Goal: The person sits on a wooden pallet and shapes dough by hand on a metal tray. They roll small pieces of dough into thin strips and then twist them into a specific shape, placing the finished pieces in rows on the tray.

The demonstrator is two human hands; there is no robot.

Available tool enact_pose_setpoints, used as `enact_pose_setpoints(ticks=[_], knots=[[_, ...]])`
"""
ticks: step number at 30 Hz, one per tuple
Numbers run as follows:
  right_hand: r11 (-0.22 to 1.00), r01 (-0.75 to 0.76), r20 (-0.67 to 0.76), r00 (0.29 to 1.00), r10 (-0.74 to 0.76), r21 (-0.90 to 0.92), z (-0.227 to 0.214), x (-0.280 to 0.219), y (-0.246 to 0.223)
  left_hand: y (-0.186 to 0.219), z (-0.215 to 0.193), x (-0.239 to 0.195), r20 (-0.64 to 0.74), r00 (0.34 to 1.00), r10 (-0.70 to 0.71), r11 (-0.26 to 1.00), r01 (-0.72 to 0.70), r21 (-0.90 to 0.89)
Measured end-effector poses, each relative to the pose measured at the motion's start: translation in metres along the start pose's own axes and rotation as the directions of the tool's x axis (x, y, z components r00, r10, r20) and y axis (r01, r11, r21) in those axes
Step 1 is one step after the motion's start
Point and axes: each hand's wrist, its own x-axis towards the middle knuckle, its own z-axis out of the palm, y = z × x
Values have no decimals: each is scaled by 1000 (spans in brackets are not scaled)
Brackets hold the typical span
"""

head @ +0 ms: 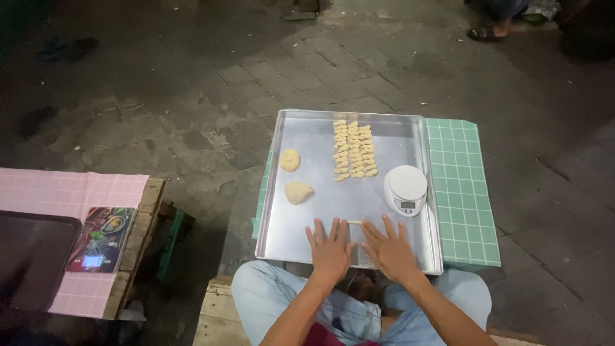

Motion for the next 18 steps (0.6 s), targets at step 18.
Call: enact_pose_setpoints(ticks=[18], knots=[[989,-67,-38,997,73,134,21,38,-14,-15,42,43,-140,988,67,993,-53,102]])
